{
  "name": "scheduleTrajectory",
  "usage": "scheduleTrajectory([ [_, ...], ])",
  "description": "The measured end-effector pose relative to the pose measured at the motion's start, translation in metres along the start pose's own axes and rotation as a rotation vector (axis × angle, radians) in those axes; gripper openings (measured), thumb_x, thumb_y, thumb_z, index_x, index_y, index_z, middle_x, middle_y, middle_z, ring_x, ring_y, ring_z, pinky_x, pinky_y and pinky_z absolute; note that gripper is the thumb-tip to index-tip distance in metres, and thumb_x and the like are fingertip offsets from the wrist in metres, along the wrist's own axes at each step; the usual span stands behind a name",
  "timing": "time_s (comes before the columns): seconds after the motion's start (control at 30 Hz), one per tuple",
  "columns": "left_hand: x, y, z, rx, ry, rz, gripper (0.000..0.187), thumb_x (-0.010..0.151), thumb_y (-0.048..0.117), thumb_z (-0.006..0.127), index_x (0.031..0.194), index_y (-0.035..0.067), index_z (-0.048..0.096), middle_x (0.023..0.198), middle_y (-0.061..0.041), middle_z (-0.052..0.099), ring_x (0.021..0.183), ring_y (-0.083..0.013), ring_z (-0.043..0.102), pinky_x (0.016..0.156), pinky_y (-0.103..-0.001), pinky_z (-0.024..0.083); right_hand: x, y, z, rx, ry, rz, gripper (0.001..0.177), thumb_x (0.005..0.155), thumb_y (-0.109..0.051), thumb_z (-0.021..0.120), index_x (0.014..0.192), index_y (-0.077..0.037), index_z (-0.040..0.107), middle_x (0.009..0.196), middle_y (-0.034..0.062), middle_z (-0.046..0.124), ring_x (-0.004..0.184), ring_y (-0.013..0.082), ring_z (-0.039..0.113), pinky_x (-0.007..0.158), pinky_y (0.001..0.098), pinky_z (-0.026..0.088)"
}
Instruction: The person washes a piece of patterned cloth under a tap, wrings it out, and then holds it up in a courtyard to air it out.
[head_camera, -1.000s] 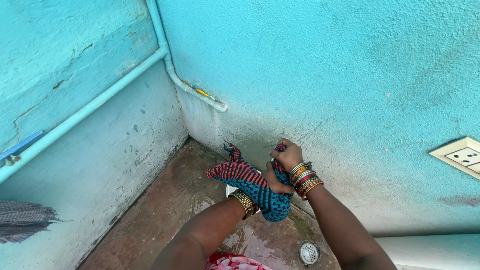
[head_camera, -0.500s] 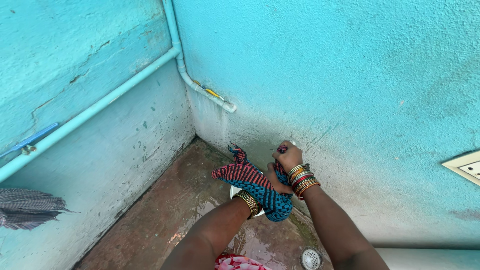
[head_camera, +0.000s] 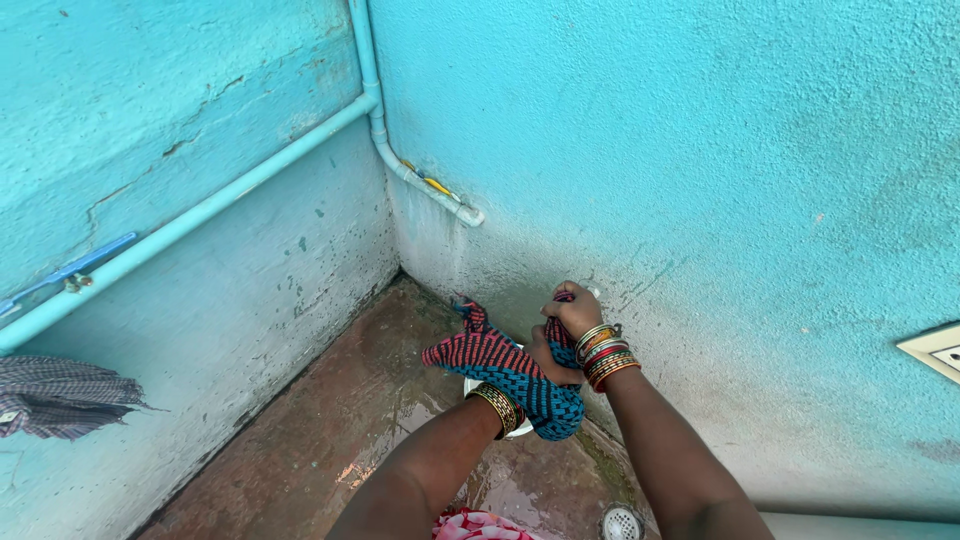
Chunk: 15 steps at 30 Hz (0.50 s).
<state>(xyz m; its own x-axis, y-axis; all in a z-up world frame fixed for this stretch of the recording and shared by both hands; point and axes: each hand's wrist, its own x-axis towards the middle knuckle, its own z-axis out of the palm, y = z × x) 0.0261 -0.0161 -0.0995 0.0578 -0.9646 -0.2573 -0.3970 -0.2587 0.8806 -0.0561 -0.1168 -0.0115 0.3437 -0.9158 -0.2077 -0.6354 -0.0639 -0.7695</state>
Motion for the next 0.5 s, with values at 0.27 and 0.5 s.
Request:
scheduleTrajectory([
  [0.27, -0.015, -0.002, -0.034, 0.172, 0.109, -0.112, 0.126, 0.065, 0.051, 0.088, 0.15, -0.003, 0.012, 0.14, -0.024, 0.049, 0.129, -0.0378, 0.056, 0.103, -0.047, 0.053, -0.017, -0.06, -0.01, -0.264, -0.189, -0.181, 0.07, 0.076, -0.055, 0.079, 0.13, -0.012, 0.065, 0.139, 0.0211, 0.052, 0.124, 0.0341, 0.058, 0.106, 0.0462, 0.051],
  [0.5, -0.018, -0.035, -0.043, 0.366, 0.1, -0.136, 0.111, 0.07, 0.05, 0.083, 0.148, 0.0, 0.022, 0.138, -0.021, 0.052, 0.128, -0.0347, 0.056, 0.103, -0.045, 0.051, -0.14, -0.158, 0.01, -0.362, -0.726, -0.56, 0.137, 0.068, -0.082, 0.071, 0.166, -0.015, 0.004, 0.17, 0.0252, 0.009, 0.155, 0.0447, 0.013, 0.12, 0.0635, 0.023],
])
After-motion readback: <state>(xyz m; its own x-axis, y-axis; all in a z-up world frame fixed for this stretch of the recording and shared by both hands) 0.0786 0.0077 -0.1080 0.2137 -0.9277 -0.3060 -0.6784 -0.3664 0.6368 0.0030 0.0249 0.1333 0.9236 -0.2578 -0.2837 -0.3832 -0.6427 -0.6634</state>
